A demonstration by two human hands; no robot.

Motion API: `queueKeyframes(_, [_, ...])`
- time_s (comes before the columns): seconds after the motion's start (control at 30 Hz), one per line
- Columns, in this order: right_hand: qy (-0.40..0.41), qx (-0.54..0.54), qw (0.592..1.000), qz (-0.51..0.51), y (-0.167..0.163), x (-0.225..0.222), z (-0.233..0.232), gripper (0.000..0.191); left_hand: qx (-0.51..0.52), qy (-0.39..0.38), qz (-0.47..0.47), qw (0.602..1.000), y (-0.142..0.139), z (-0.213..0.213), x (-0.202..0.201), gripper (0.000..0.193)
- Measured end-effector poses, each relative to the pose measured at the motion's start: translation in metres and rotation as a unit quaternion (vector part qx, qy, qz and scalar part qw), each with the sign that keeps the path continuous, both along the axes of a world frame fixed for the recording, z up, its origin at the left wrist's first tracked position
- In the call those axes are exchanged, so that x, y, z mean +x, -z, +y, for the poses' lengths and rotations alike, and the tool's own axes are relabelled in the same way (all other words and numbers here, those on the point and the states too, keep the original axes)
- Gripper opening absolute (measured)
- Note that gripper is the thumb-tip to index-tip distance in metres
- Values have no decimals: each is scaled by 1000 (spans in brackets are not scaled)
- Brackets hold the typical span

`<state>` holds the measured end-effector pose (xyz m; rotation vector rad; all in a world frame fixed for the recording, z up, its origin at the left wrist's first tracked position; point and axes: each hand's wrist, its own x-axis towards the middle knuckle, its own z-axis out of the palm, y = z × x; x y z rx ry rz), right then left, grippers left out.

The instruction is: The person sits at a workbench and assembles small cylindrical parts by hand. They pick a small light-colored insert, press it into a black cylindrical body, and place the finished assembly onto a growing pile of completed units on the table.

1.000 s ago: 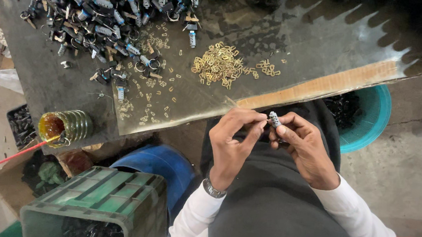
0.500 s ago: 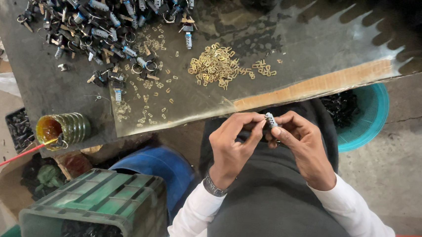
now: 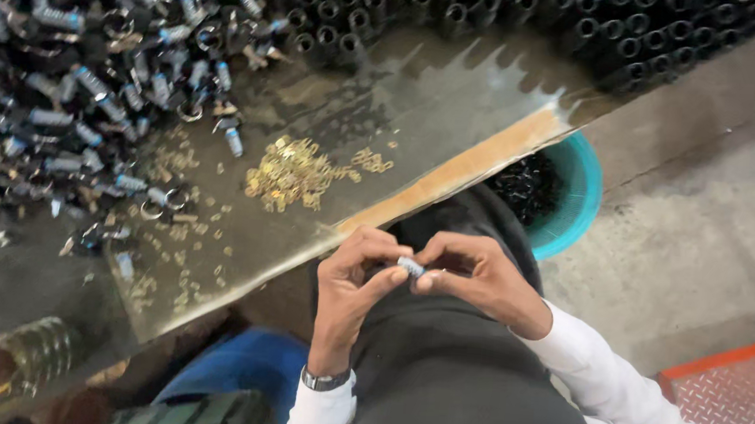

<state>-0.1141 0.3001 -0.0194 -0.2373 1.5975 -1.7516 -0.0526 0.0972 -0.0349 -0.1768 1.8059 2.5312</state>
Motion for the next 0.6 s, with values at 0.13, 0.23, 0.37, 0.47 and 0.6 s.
queueKeyframes(0.13, [56, 114, 943, 308, -21, -13, 18, 23, 16, -21, 74, 997, -1, 10, 1, 18])
queueKeyframes(0.23, [258, 241, 876, 329, -22, -36, 34, 19, 77, -38, 27, 996, -2, 14, 2, 17])
queueKeyframes(0.37, [396, 316, 739, 443, -14, -75, 74, 18, 63, -40, -32, 997, 3, 14, 1, 15])
queueKeyframes(0.47, [404, 356, 691, 482, 2, -97, 93, 23, 26, -44, -45, 998, 8, 12, 3, 14])
queueKeyframes(0.6, [370, 391, 662, 522, 25, -112, 102, 34, -14, -68, -63, 996, 13, 10, 5, 14])
